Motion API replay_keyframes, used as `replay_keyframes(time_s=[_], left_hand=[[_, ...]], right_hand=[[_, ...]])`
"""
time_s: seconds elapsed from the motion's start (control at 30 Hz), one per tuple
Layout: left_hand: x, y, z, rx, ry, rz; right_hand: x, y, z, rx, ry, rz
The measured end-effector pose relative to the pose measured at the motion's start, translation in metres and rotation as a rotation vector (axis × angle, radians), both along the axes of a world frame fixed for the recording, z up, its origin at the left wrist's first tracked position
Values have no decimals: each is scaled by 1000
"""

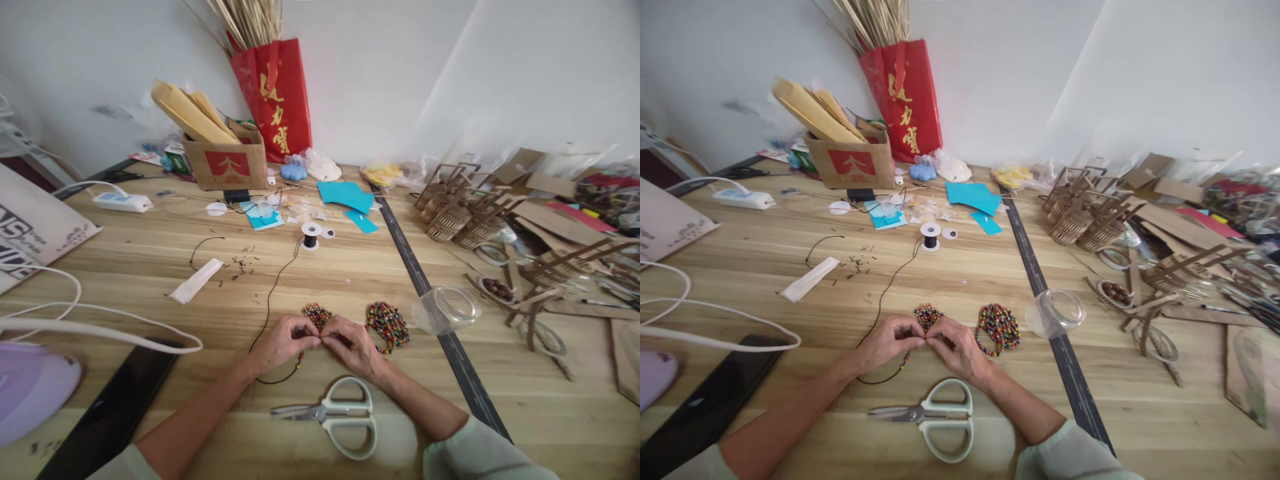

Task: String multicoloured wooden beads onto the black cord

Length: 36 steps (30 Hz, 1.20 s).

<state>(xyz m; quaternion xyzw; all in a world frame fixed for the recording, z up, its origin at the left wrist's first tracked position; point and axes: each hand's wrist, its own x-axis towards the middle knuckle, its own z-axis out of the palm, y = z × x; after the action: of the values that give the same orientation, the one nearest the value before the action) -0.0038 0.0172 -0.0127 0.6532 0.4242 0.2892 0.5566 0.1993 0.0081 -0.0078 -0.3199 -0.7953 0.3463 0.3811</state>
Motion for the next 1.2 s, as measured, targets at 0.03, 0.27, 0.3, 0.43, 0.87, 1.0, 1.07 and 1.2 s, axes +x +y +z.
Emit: replay_keyframes(time_s=[0.03,0.27,0.3,0.43,0.87,1.0,1.07,1.2], left_hand=[[0,0,0,5,5,2],[1,2,2,43,16,40],[1,2,3,49,19,51],[2,2,5,57,22,75],[2,1,3,101,42,72],[1,1,-1,98,42,54],[1,1,-1,92,39,49],[1,1,2,83,48,52]], right_hand=[[0,0,0,1,-4,3],[-1,-4,0,114,-105,-130],[-2,-4,-1,144,-137,-141],[-3,-6,-5,237,-298,-176],[-2,-6,-11,252,-437,-205],[0,-4,-8,222,-311,-150],[0,-3,-8,207,-230,-117],[-1,-1,-8,205,-121,-72]])
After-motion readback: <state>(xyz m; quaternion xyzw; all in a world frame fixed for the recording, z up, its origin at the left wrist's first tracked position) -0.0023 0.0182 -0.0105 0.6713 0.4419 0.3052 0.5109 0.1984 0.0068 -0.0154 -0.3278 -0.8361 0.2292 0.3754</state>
